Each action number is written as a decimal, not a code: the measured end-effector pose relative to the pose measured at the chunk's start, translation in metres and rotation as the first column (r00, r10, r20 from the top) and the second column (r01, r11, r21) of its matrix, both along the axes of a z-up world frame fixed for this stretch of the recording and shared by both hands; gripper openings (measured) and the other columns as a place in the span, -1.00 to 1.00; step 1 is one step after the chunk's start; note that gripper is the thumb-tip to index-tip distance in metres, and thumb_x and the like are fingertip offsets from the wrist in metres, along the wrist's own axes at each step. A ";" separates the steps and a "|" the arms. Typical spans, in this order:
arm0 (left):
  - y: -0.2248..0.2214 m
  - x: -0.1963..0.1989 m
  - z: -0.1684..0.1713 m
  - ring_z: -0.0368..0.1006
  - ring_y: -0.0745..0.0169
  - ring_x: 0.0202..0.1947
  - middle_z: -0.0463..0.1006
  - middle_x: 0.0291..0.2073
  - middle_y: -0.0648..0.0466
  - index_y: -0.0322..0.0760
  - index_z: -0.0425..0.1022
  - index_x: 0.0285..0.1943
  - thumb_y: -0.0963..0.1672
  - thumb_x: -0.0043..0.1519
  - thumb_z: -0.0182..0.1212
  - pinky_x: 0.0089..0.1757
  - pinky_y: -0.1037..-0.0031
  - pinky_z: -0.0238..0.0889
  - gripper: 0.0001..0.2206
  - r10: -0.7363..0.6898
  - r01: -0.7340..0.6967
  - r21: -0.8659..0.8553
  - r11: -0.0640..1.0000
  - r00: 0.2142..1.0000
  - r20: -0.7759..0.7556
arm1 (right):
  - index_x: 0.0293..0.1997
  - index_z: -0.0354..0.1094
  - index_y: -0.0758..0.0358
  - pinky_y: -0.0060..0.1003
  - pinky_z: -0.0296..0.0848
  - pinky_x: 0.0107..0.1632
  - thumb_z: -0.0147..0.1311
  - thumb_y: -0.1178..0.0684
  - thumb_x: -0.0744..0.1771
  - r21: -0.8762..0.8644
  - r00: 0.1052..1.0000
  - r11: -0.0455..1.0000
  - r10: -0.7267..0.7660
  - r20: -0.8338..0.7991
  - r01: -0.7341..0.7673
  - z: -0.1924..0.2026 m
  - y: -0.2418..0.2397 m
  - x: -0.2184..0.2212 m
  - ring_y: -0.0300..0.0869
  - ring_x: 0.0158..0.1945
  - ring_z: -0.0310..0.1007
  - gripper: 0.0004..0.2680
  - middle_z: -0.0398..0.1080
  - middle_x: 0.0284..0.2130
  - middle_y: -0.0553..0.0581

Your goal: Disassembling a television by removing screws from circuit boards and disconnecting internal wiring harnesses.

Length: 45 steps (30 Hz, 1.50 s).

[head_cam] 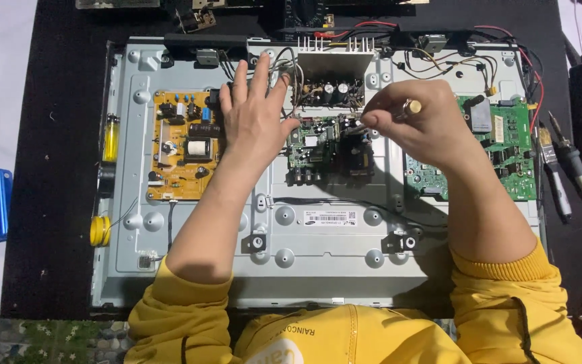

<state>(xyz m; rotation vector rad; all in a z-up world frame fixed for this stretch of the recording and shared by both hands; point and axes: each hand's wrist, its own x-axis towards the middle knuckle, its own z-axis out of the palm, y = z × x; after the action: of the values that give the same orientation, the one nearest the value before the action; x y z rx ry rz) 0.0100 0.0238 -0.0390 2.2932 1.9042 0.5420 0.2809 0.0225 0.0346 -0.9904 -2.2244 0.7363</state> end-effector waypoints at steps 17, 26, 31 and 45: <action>-0.021 -0.005 0.036 -0.32 -0.23 0.58 -0.16 0.57 -0.03 -0.09 0.41 0.09 -0.17 0.12 0.39 0.32 -0.38 -0.33 -0.63 0.008 -0.017 0.019 1.000 0.929 0.369 | -0.03 0.38 0.35 -0.27 0.70 -0.10 0.22 0.33 0.38 -0.079 0.969 0.989 -0.141 -0.204 0.127 0.019 0.012 -0.007 -0.09 -0.04 0.57 -0.88 0.49 -0.05 0.25; -0.015 -0.004 0.014 0.04 -0.22 0.49 0.29 0.41 -0.03 -0.12 0.53 0.13 -0.24 0.16 0.28 0.29 -0.35 -0.12 -0.65 -0.132 -0.006 0.383 0.924 0.934 0.332 | -0.09 0.45 0.23 -0.29 0.37 -0.26 0.30 0.28 0.29 0.143 0.985 0.982 -0.138 0.105 0.123 0.025 0.057 -0.074 -0.15 -0.23 0.43 -0.83 0.51 -0.18 0.12; -0.016 -0.005 0.014 0.06 -0.21 0.48 0.31 0.40 -0.05 -0.13 0.53 0.15 -0.26 0.16 0.26 0.29 -0.33 -0.10 -0.64 -0.150 -0.001 0.407 0.913 0.928 0.340 | -0.24 0.38 0.12 -0.30 0.30 -0.33 0.14 0.31 0.24 0.116 0.991 0.989 -0.105 0.078 0.095 0.005 0.081 -0.086 -0.25 -0.35 0.38 -0.84 0.46 -0.37 0.02; -0.002 0.012 0.020 0.05 -0.30 0.45 0.31 0.38 -0.16 -0.28 0.57 0.05 -0.28 0.20 0.30 0.27 -0.41 -0.05 -0.75 -0.271 0.251 0.549 0.797 0.961 -0.045 | -0.04 0.35 0.29 -0.30 0.58 -0.24 0.33 0.30 0.31 0.131 0.984 0.978 -0.150 -0.092 0.161 0.026 0.069 -0.089 -0.22 -0.29 0.56 -0.78 0.53 -0.32 0.16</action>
<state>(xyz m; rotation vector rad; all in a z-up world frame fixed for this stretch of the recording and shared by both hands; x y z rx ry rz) 0.0215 0.0215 -0.0189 2.7941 1.5023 1.2176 0.1923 0.0912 0.0609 -1.0336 -2.0701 0.5355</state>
